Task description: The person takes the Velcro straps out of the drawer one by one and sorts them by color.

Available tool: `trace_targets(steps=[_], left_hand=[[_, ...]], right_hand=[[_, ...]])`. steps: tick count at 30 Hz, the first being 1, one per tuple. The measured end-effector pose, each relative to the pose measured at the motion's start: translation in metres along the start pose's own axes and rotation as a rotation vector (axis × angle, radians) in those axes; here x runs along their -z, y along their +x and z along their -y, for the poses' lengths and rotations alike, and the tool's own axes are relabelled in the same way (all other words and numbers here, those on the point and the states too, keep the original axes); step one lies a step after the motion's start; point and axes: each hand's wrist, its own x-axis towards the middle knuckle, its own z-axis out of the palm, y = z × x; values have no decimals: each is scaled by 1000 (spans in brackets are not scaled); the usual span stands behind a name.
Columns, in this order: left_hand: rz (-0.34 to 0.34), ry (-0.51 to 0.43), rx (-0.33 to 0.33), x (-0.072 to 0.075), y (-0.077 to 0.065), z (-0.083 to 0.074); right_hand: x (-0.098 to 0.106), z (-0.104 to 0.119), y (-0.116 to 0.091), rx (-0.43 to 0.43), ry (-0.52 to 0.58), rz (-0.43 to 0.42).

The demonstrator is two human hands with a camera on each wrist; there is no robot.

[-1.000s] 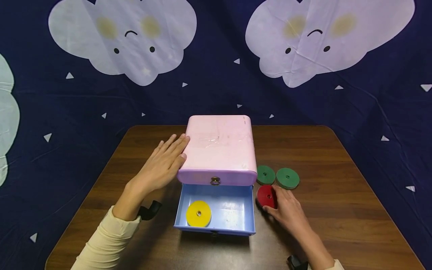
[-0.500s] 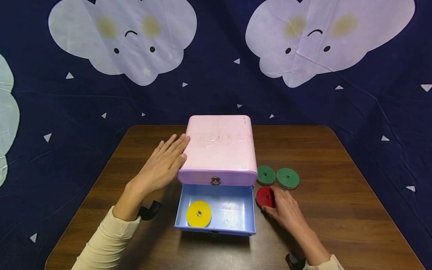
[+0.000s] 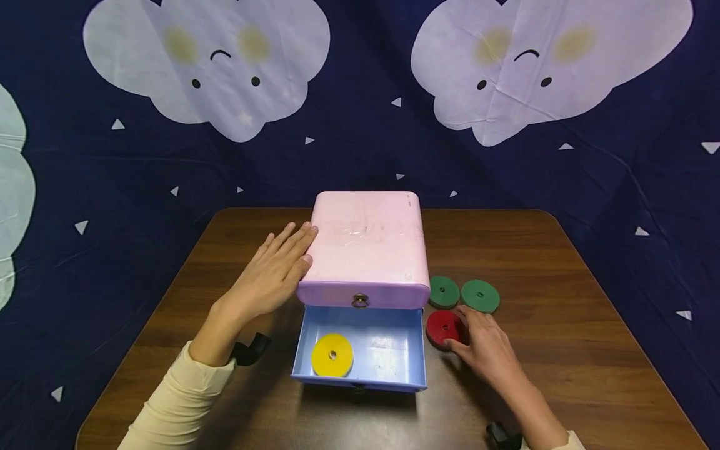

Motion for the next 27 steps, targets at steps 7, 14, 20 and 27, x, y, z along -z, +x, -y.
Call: trace_targets(steps=[7,14,20,27], left_hand=[[-10,-7,-10,1,0,0],[-6,-9,-11,1,-1,0],[-4,-13,-7,1,-1,1],[-7,-7,-9,0,0,1]], right_hand=[[42,20,-7,21,49,-62],[73,47,-3,191,115,-160],[84,75,7,362,189,-96],[72,105,24,548,216,-57]])
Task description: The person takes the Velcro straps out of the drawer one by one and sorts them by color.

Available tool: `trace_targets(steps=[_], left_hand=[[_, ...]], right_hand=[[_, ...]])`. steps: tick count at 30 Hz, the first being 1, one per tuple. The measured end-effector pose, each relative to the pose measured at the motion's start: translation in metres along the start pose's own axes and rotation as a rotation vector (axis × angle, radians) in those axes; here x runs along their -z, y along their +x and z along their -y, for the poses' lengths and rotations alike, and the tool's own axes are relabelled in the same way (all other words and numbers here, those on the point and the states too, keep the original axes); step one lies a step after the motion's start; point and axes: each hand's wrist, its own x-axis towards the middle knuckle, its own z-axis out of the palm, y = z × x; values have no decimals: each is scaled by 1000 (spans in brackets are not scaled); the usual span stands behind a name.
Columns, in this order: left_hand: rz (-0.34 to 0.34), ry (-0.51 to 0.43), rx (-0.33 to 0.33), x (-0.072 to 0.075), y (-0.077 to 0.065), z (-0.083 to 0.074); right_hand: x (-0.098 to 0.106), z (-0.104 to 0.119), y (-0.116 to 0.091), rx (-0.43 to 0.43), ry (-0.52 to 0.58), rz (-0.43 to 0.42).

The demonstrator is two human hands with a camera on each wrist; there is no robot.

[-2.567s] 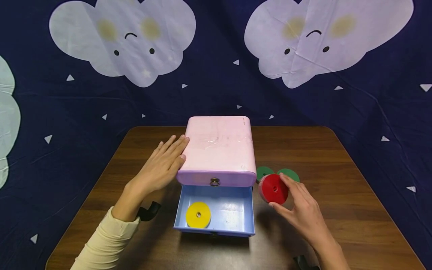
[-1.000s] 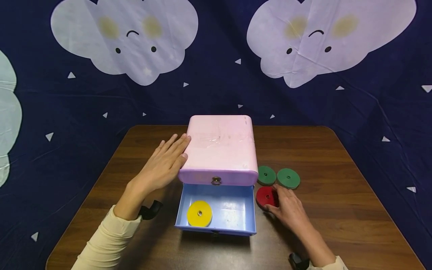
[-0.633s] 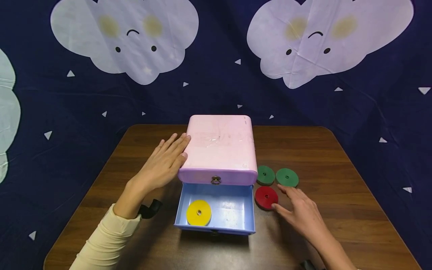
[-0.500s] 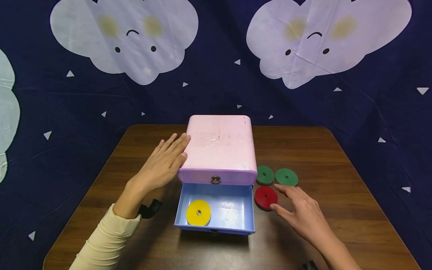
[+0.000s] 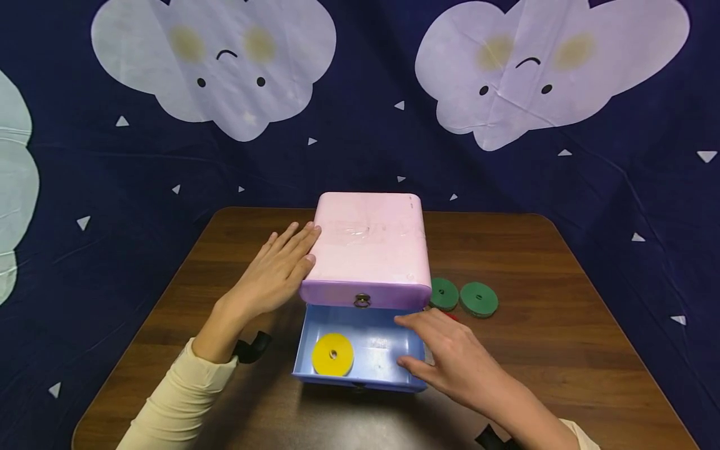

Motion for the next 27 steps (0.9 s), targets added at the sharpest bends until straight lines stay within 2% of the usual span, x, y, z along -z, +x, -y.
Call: trace_targets(steps=[2,6,17,27], left_hand=[[4,-2,0,-1,1,0],[9,1,-5,-1,2,-2],[8,7,4,0,2,-4],[-3,0,6,1,-1,-1]], right_hand=[[-7,2,6,35,-6,18],[-18,8,15,52,-13,109],[-49,12,42,34,-11,477],[-68,10,59,43,-1,618]])
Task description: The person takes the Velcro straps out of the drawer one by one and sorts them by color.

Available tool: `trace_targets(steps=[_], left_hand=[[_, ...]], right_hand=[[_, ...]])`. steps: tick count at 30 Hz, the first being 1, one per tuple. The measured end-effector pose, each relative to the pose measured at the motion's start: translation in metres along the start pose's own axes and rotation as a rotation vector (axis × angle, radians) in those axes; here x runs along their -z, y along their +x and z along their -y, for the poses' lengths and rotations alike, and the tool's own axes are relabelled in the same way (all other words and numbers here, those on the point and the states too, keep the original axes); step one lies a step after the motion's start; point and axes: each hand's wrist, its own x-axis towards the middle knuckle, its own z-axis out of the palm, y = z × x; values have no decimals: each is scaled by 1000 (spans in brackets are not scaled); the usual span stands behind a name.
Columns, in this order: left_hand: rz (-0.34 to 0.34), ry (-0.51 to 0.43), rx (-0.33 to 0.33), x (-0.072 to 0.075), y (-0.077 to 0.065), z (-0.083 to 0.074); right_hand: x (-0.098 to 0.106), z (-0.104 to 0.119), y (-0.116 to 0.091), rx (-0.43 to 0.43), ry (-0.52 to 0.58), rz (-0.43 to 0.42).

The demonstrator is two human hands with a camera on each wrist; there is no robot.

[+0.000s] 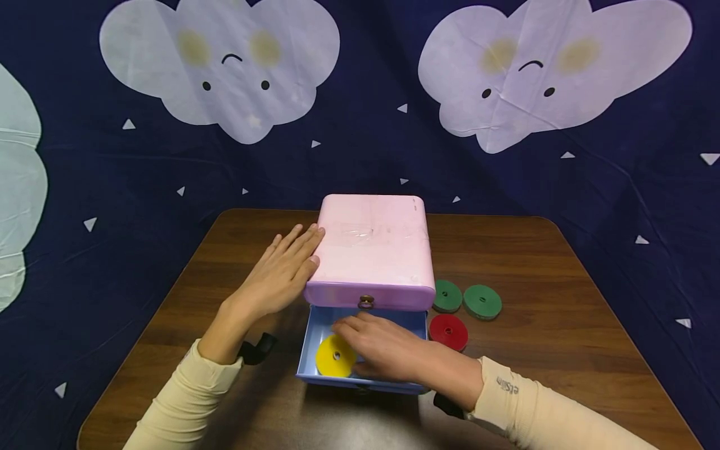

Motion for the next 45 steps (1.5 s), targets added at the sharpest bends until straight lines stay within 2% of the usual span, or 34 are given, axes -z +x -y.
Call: trace_targets(steps=[10,14,19,26,40,45], left_hand=[[-9,-4,-4,-1,1,-1],[-8,1,-6,0,0,0],[-2,3,4,0,0,0],[-4,-8,4,0,1,-1],[0,-7,13,0,0,-1],[-11,-4,6,-2,0,-1]], right_hand=[[-4,-6,6,112,72,88],[-6,-8,7,155,47,102],[-12,-11,8,189,23,94],[-21,-16,7,235,58,59],[-26,-23,7,291,111,54],[-27,-24,7,307,89,40]])
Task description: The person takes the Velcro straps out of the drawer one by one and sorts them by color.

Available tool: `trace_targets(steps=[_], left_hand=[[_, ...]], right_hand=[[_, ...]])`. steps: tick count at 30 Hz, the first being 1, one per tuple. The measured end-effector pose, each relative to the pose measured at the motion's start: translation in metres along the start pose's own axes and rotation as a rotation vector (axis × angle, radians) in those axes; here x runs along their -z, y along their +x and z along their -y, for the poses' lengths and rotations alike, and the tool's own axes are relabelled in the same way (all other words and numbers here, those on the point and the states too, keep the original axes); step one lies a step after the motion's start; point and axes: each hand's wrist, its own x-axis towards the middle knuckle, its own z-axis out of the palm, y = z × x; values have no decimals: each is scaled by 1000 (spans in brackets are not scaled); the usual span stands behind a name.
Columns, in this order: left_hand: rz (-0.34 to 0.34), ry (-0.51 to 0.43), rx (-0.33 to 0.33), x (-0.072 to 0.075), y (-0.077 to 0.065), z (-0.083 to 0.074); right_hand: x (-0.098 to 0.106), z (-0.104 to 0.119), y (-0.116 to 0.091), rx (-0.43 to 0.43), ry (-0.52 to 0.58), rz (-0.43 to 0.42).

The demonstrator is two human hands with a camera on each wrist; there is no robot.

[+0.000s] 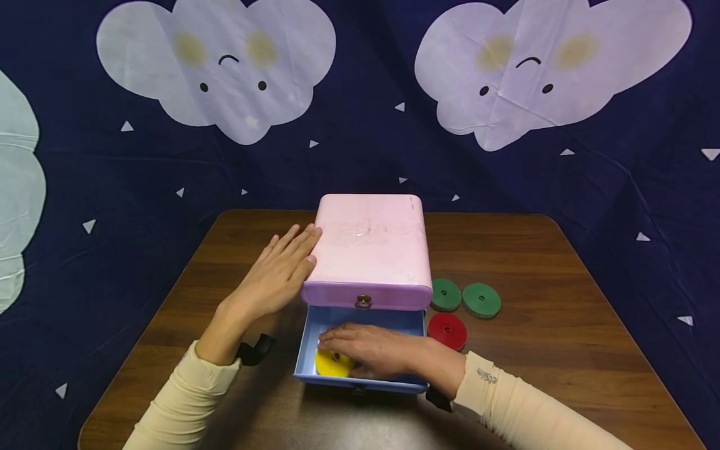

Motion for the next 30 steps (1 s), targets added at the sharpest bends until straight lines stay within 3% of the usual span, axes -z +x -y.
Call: trace_targets(steps=[10,17,30], left_hand=[[-10,11,-5,-1,0,0],[-11,14,-9,0,0,0],[-2,13,1,0,-1,0]], right_hand=[[14,5,-8,-54,51,-48],[35,18,-15,-41,-30,-117],[67,42,-36,-17,-83,-244]])
